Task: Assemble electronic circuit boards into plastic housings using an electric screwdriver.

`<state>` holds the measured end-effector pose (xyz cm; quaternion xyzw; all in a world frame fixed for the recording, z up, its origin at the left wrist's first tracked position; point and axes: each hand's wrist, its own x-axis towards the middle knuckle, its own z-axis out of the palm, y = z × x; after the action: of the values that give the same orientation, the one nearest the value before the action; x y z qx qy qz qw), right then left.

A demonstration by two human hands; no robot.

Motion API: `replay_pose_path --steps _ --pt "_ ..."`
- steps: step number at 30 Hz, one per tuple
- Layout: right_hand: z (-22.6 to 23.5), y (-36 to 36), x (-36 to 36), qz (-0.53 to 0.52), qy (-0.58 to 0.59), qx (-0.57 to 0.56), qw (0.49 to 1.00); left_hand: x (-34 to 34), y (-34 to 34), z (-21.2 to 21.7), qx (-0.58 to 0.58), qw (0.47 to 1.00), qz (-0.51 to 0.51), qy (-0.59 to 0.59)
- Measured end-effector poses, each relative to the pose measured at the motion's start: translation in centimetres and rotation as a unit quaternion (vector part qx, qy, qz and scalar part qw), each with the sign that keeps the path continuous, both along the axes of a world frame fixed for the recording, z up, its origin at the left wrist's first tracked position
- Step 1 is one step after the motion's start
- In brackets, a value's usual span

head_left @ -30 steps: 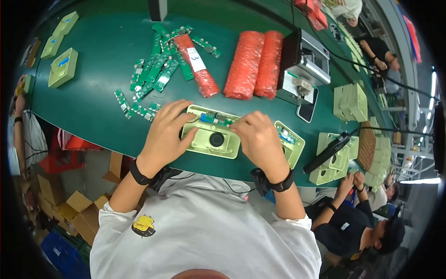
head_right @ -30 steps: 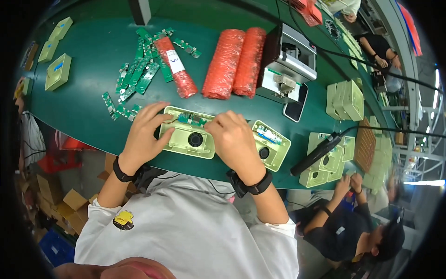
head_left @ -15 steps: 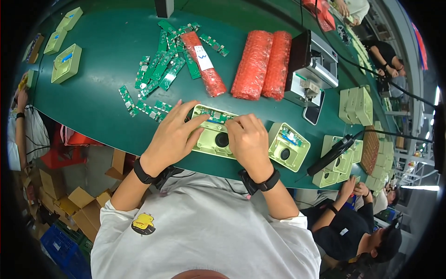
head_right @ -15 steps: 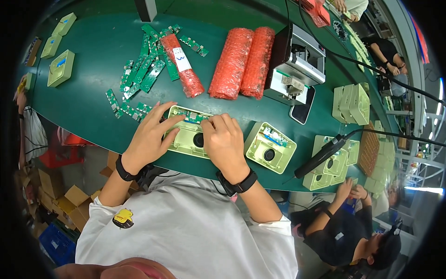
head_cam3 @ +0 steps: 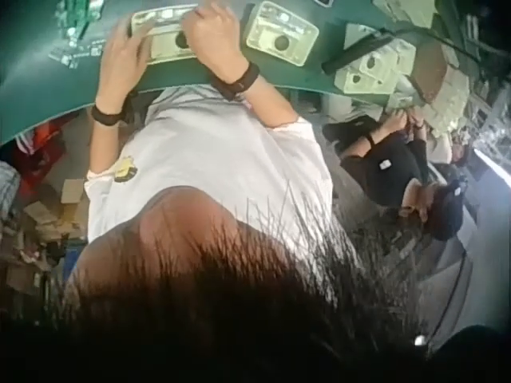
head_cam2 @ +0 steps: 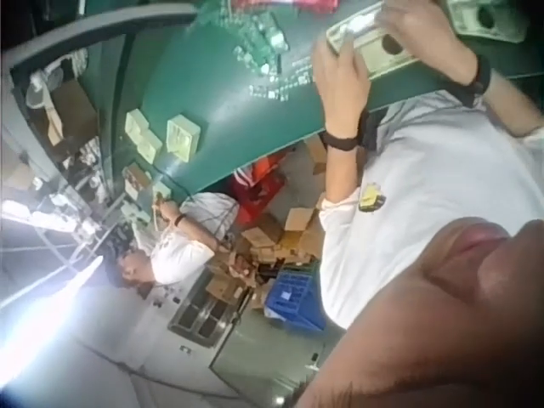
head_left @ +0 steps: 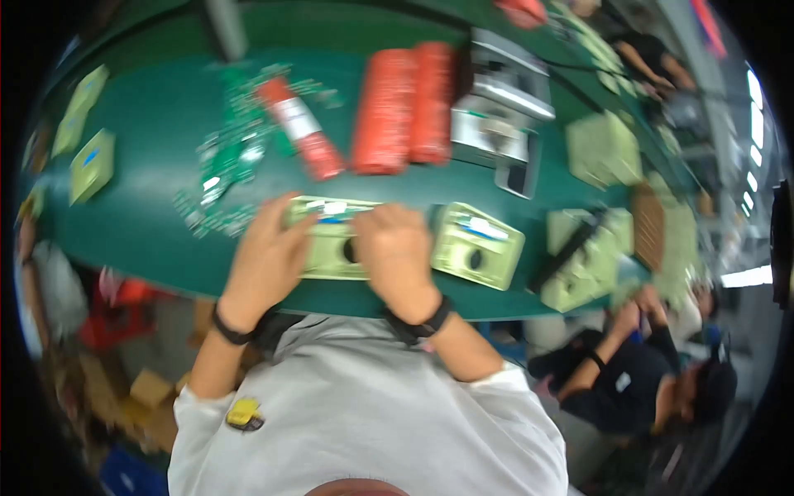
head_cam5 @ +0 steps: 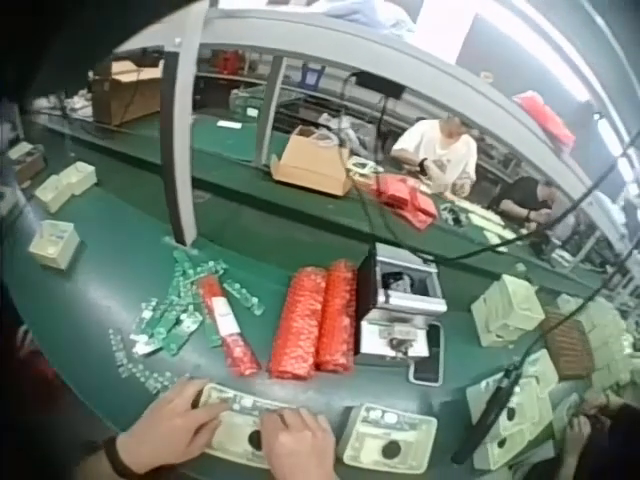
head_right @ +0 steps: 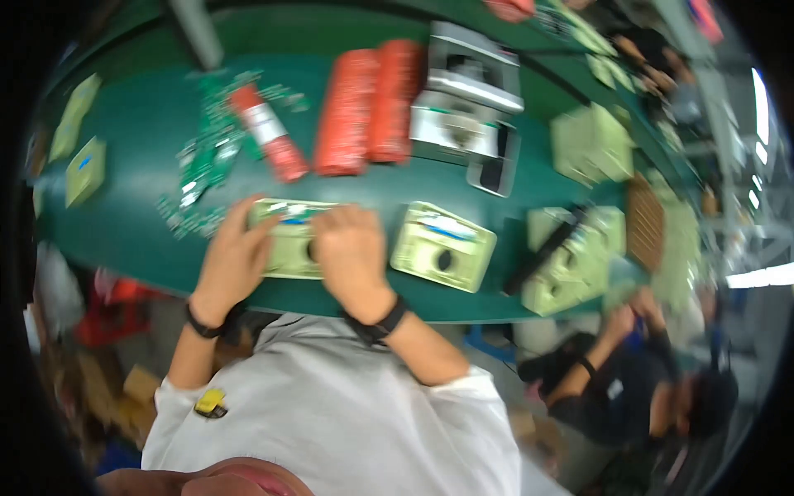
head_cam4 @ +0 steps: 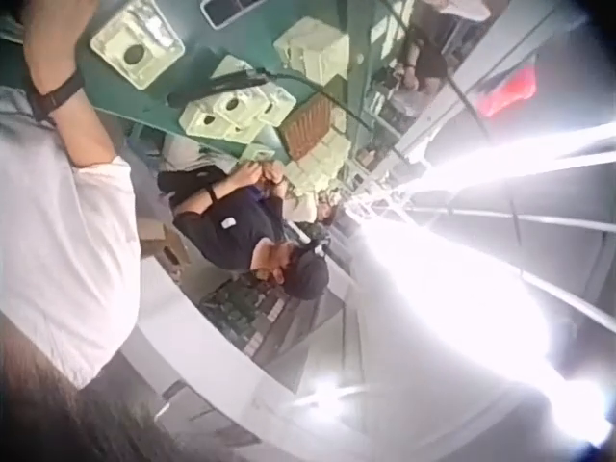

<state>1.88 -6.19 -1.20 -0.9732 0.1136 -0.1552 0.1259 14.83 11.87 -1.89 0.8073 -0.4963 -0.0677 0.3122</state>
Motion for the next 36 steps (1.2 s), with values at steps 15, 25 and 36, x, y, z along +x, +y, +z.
replay_pose_path --steps 15,25,36 --pt "2.7 -16.2 -15.5 -0.566 -0.020 -0.175 0.805 -3.3 -5.2 0.2 0.033 0.997 -0.046 -0.054" --pt "9.9 -16.4 -14.1 -0.240 -0.448 0.269 0.818 -6.3 -9.1 3.8 0.032 0.994 -0.079 -0.061" --pt "11.6 -18.6 0.1 0.097 -0.490 0.371 0.783 -8.6 -13.4 -0.1 -0.007 0.981 -0.186 -0.055"
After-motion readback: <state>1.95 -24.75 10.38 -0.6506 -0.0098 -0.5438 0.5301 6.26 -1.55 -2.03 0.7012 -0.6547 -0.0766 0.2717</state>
